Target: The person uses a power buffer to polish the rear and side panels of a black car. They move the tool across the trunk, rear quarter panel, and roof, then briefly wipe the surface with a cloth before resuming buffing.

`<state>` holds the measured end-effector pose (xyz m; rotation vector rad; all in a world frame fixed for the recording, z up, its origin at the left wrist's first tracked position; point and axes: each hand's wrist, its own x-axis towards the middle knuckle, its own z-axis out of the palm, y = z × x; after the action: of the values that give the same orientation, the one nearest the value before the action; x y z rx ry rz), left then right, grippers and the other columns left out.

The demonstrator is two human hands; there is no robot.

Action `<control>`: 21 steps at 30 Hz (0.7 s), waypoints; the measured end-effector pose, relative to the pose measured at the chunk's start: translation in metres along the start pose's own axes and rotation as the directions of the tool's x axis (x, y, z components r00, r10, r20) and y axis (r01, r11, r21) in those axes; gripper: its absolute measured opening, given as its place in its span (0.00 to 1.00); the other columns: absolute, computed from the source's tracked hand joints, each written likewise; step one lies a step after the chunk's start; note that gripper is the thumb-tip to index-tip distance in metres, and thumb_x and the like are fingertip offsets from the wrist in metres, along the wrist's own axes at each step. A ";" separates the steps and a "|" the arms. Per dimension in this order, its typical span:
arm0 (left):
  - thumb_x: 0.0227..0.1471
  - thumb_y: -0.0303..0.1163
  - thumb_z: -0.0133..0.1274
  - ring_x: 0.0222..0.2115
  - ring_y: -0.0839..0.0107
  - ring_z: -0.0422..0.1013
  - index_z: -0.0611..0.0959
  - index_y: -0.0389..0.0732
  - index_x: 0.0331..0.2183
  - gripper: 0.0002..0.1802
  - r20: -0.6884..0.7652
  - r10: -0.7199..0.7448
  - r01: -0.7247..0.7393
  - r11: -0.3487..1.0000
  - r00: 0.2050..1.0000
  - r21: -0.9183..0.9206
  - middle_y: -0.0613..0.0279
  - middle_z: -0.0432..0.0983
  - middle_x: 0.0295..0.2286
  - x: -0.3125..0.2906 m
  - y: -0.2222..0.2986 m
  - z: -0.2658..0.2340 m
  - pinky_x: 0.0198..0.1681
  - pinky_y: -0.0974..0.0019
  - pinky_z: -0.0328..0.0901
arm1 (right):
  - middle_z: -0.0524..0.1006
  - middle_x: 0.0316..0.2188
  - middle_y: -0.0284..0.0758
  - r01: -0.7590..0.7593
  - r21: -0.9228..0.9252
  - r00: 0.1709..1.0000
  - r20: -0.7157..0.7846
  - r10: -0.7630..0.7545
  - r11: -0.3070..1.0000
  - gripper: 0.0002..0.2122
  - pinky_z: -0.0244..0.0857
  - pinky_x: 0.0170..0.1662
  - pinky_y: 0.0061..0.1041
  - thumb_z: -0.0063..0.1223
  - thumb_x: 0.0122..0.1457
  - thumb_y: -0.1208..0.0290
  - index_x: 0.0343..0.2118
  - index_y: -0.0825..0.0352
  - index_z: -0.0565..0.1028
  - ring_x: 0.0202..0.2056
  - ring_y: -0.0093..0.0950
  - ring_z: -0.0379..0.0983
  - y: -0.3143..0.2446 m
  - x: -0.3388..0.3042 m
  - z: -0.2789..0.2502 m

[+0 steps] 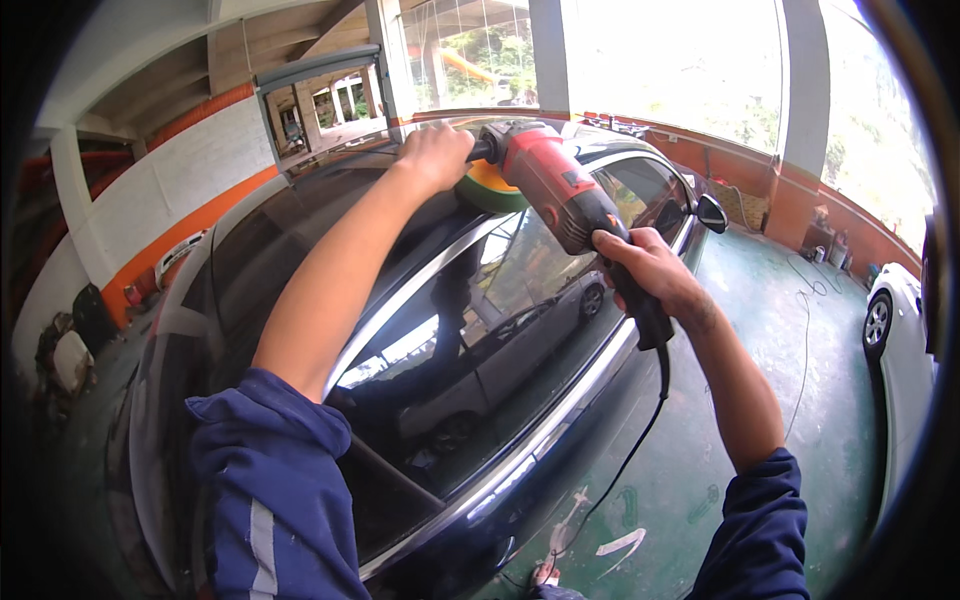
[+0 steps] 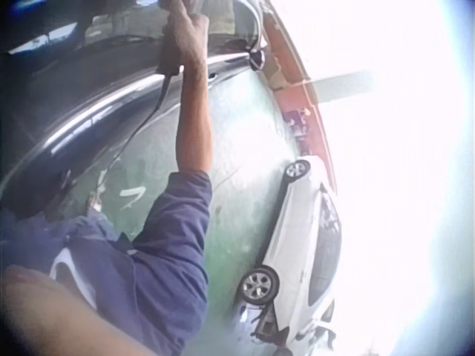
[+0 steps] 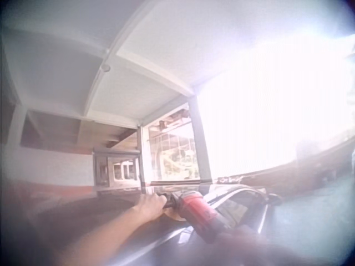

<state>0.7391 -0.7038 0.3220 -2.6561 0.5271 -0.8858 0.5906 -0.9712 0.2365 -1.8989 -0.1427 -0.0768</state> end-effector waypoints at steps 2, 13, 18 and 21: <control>0.51 0.38 0.58 0.37 0.50 0.79 0.82 0.40 0.35 0.13 -0.012 0.005 -0.005 1.000 1.000 0.014 0.48 0.82 0.33 -0.002 -0.002 0.004 0.41 0.50 0.74 | 0.73 0.18 0.31 0.008 -0.002 0.998 0.055 -0.008 1.000 0.20 0.65 0.16 0.21 0.54 0.62 0.52 0.28 0.69 0.72 0.14 0.21 0.71 0.002 0.001 -0.007; 0.47 0.34 0.64 0.32 0.47 0.78 0.77 0.38 0.29 0.13 -0.051 -0.198 0.202 0.976 0.979 0.079 0.45 0.80 0.27 -0.171 -0.039 -0.056 0.35 0.49 0.72 | 0.74 0.15 0.39 0.199 -0.106 0.937 0.311 -0.158 0.974 0.24 0.70 0.23 0.30 0.55 0.61 0.53 0.30 0.78 0.74 0.18 0.30 0.77 -0.023 -0.068 0.058; 0.46 0.33 0.64 0.31 0.45 0.77 0.77 0.37 0.29 0.13 -0.015 -0.217 0.218 0.973 0.976 0.073 0.45 0.79 0.25 -0.181 -0.040 -0.060 0.34 0.48 0.72 | 0.74 0.14 0.40 0.265 -0.094 0.914 0.342 -0.218 0.960 0.23 0.70 0.25 0.32 0.54 0.61 0.54 0.28 0.76 0.75 0.20 0.32 0.78 -0.018 -0.068 0.060; 0.47 0.33 0.64 0.32 0.45 0.77 0.78 0.37 0.30 0.13 -0.051 -0.151 0.154 0.986 0.987 0.059 0.44 0.79 0.27 -0.144 -0.037 -0.044 0.36 0.48 0.71 | 0.73 0.11 0.34 0.182 -0.054 0.934 0.321 -0.156 0.982 0.24 0.70 0.21 0.26 0.53 0.62 0.52 0.24 0.75 0.74 0.15 0.25 0.76 -0.019 -0.050 0.045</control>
<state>0.6137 -0.6160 0.2957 -2.6522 0.3030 -0.9919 0.5379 -0.9257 0.2332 -1.9685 -0.5295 0.1083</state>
